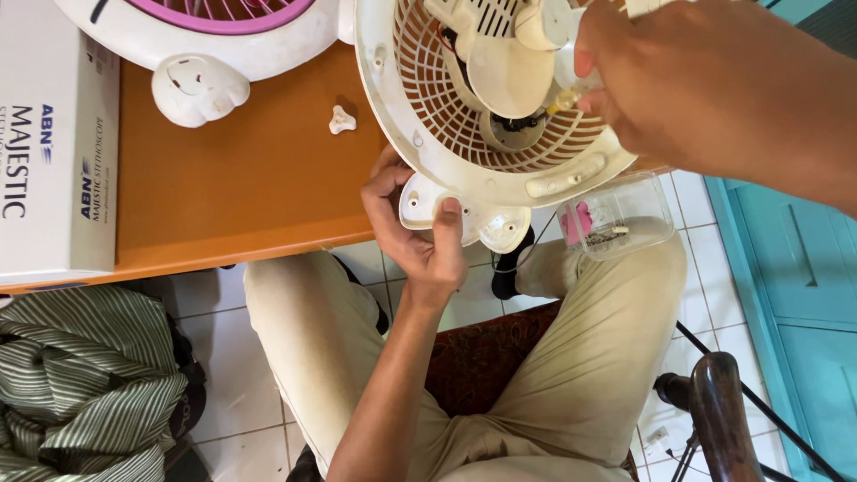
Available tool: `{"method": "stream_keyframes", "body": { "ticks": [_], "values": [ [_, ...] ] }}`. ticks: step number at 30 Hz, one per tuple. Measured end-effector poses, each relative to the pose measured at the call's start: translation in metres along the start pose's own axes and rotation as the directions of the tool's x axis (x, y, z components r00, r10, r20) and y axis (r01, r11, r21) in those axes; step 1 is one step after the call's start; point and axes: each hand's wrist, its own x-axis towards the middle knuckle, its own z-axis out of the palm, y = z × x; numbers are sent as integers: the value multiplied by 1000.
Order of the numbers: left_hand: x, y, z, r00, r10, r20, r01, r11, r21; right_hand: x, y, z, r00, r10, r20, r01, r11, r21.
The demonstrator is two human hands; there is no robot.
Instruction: The person disassembles a small white electric fan on a table. They remove the front grille, unscrew the motor housing, and separate the internal components using a screwdriver.
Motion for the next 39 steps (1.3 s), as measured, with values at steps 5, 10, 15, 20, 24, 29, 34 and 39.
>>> {"method": "stream_keyframes", "body": {
  "ticks": [5,10,15,20,24,29,34,39],
  "values": [
    [-2,-1,0,1000,1,-13,-1,1000,21,3,-2,1,999,17,32,-14,996,-93],
    [-1,-1,2,1000,22,-20,-21,997,69,7,1,2,999,43,22,-41,995,-91],
    [-1,0,4,1000,14,-19,-14,1000,10,1,-5,7,998,51,-41,-56,991,-126],
    [-2,1,3,999,34,-17,-33,999,39,0,2,3,960,-191,-206,176,980,-91],
    [2,3,4,1000,25,7,-25,999,32,-6,6,4,883,-377,-279,273,897,-349],
    [1,3,7,1000,-3,22,3,1000,11,-8,6,14,903,-351,-247,263,907,-330],
    [6,5,10,1000,3,20,-3,1000,14,-4,11,18,921,-118,-372,94,992,-83],
    [2,4,7,1000,0,30,-1,1000,24,-8,19,28,929,-163,-331,135,985,-108]
  ]
}}
